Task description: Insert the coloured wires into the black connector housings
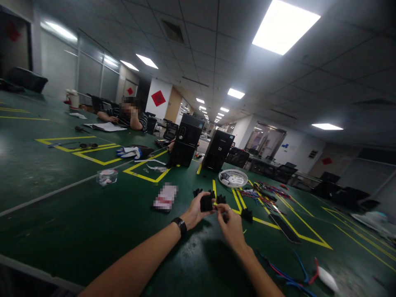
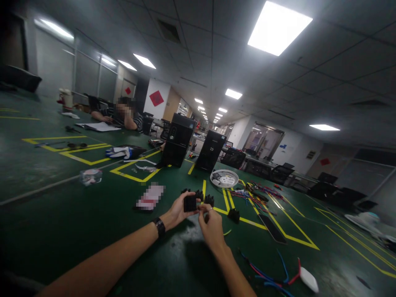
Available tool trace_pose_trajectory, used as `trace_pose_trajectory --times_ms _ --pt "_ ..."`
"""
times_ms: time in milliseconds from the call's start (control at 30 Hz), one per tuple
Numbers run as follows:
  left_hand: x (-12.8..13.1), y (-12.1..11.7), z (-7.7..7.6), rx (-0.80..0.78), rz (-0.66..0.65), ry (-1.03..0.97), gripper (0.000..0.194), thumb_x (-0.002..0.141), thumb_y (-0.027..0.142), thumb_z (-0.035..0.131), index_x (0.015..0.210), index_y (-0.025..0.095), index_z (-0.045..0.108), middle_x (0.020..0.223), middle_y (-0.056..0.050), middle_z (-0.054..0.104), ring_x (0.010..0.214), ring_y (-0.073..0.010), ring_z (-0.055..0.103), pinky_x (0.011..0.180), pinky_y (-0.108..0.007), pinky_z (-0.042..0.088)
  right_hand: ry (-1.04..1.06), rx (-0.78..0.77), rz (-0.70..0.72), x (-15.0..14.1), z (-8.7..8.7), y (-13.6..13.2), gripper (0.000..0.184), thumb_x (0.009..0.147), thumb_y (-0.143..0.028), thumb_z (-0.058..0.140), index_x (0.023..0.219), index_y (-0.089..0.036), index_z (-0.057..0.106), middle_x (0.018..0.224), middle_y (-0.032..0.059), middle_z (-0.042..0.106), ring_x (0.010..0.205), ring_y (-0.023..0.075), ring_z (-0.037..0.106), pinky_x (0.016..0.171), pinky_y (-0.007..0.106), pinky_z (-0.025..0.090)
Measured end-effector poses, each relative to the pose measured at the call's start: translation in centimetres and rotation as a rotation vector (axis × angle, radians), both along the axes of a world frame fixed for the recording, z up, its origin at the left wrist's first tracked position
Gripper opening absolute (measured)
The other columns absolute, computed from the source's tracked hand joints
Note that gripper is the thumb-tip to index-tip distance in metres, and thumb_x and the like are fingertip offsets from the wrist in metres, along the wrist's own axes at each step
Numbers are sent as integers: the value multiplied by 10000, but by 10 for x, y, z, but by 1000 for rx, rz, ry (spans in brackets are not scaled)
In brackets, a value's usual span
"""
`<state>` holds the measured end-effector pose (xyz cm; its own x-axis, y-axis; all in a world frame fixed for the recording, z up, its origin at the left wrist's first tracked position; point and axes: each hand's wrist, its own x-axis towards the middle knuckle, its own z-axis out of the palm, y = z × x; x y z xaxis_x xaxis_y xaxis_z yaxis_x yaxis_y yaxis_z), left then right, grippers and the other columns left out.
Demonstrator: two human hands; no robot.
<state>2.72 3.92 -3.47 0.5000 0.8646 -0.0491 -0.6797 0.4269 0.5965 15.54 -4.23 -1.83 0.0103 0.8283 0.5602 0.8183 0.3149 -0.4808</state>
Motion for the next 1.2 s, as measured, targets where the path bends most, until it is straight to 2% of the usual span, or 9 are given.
trace_pose_trajectory --times_ms 167,333,467,600,1000,1200 --pt "3 -9 -3 94 -33 35 254 850 318 515 1044 159 553 952 -124 682 753 -218 675 697 -369 525 228 -11 24 4 0 -7 210 858 -316 518 963 -166 621 773 41 649 688 168 612 621 249 463" --pt "1 -17 5 120 13 39 238 870 277 471 1071 171 543 1045 -128 673 784 -205 664 693 -357 517 417 -100 30 -2 -3 -8 241 833 -372 551 916 -154 610 614 3 598 530 139 553 496 221 409" --pt "0 -17 9 86 18 -26 241 870 254 447 1073 155 534 991 -131 687 780 -208 670 707 -342 509 471 -115 53 -5 -5 -9 244 820 -392 560 877 -157 599 573 -8 581 471 120 503 442 206 349" --pt "2 -15 5 63 -14 -75 272 860 251 446 1096 144 529 945 -133 693 819 -214 673 744 -336 505 494 -124 87 -6 -6 -10 237 826 -386 553 874 -157 591 572 -12 573 462 111 482 437 202 333" --pt "5 -24 8 95 -46 -107 321 822 227 438 1105 133 555 999 -149 689 845 -228 660 712 -328 498 527 -158 81 -4 -13 -10 225 835 -401 533 883 -181 536 543 -39 542 384 85 407 378 193 292" --pt "3 -23 8 140 -30 -53 334 806 229 440 1102 135 564 993 -142 692 820 -223 658 702 -325 487 681 -312 129 -5 -11 -9 265 795 -442 568 827 -190 493 526 -59 542 327 53 335 331 175 241"
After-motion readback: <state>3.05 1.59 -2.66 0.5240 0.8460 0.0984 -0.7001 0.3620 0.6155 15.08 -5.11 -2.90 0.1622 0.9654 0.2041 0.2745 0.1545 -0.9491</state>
